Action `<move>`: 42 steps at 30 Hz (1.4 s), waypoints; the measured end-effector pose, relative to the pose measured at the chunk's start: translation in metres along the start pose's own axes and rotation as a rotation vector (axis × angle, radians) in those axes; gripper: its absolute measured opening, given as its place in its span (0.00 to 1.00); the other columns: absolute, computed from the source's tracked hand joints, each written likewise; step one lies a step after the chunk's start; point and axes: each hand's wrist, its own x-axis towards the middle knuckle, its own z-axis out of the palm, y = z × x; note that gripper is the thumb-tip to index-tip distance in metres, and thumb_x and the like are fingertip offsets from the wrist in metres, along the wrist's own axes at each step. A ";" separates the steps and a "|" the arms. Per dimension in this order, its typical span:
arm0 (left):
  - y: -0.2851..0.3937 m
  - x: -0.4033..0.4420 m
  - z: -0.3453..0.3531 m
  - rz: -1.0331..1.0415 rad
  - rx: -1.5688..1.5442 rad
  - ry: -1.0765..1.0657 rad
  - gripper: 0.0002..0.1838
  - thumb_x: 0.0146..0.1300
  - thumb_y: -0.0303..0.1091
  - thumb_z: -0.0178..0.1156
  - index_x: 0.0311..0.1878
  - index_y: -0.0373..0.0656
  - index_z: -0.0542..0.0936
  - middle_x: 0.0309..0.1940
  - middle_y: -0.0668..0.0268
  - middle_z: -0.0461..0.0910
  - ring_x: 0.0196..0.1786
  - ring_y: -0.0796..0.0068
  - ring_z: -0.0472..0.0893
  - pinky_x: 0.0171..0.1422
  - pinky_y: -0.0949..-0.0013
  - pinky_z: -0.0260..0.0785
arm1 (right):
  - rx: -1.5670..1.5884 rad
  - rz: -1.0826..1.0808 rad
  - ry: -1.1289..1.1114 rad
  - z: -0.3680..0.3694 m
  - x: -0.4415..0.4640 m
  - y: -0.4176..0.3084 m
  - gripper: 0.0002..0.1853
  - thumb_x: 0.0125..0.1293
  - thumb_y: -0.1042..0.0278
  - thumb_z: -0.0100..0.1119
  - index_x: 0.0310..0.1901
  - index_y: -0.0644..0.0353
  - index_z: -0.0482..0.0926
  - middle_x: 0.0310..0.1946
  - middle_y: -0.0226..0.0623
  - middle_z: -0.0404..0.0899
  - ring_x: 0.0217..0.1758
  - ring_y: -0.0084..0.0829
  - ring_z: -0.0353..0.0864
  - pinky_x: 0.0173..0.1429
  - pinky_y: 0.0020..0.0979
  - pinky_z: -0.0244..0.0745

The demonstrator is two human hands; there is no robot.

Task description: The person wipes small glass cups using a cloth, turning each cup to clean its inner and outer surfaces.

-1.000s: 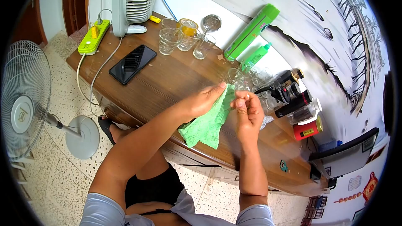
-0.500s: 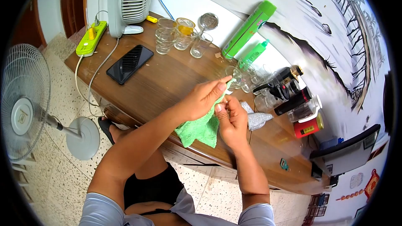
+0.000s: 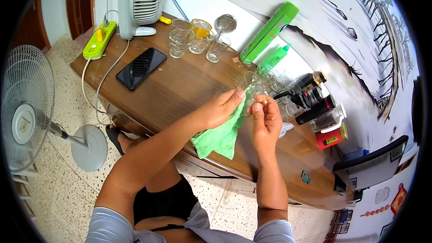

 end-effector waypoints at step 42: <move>0.016 -0.002 -0.010 -0.405 -0.564 -0.066 0.38 0.82 0.70 0.46 0.51 0.39 0.85 0.40 0.60 0.87 0.39 0.70 0.86 0.46 0.62 0.82 | -0.136 -0.161 -0.201 0.007 -0.013 -0.022 0.11 0.75 0.70 0.69 0.53 0.67 0.86 0.34 0.37 0.85 0.41 0.28 0.84 0.43 0.29 0.79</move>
